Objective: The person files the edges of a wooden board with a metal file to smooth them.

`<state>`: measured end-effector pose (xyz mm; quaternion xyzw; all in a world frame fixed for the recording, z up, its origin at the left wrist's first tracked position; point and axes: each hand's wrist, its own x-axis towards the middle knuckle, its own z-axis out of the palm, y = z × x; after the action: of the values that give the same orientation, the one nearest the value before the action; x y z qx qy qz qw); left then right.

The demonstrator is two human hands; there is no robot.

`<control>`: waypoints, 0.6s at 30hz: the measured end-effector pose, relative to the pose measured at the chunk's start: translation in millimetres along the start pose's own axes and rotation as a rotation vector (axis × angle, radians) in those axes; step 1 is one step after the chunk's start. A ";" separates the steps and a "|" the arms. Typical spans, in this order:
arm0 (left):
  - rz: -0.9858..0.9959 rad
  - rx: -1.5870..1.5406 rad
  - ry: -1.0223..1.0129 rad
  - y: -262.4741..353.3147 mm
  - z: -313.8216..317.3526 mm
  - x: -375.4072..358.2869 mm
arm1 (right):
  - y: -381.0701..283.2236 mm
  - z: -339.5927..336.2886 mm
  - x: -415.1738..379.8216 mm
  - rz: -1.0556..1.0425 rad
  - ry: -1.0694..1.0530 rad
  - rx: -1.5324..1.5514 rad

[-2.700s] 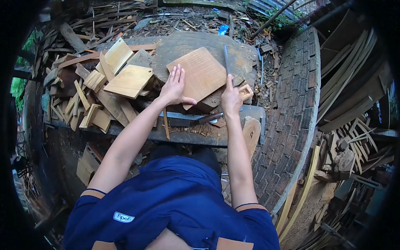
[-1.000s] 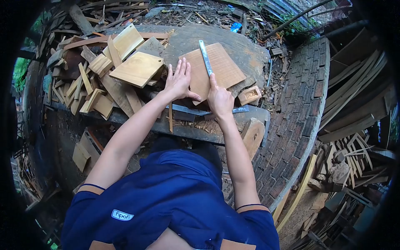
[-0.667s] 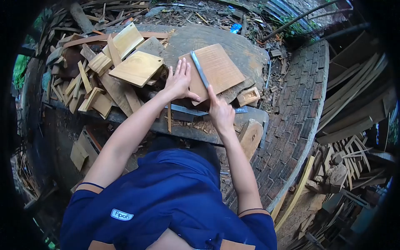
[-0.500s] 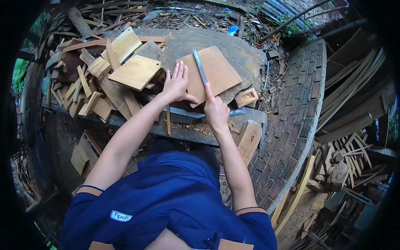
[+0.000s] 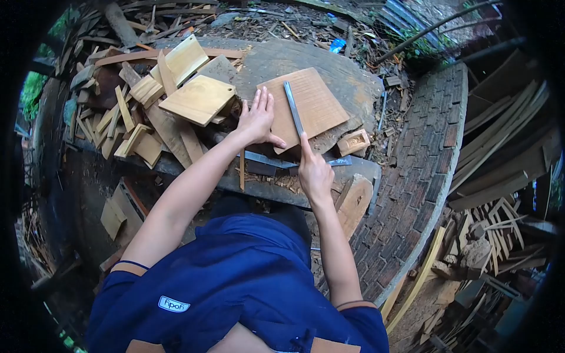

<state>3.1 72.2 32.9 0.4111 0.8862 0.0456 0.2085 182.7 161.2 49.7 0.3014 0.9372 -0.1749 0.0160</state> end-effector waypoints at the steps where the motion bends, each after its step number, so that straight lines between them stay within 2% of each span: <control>1: -0.012 -0.004 -0.005 -2.4 1.5 -0.7 | -1.7 -5.4 -11.7 0.016 -0.066 -0.025; 5: 0.021 0.016 0.020 -1.4 2.6 2.1 | 4.3 -17.8 -15.7 0.022 -0.170 0.008; 9: 0.025 0.005 0.012 -1.3 1.9 2.6 | 21.0 -7.5 -16.5 -0.020 -0.106 0.198; 14: 0.039 0.002 0.016 -3.8 3.2 2.2 | 21.1 13.2 -27.9 -0.099 0.099 0.087; 17: 0.044 -0.005 0.006 -2.8 2.4 1.7 | 15.3 4.9 -17.7 -0.019 -0.011 0.083; 18: 0.048 0.006 0.019 -3.9 3.8 2.3 | 12.9 1.7 -8.5 -0.019 0.029 0.109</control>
<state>0.5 71.1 27.7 0.4323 0.8783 0.0519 0.1977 196.9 165.7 45.1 0.2953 0.9293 -0.2214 -0.0155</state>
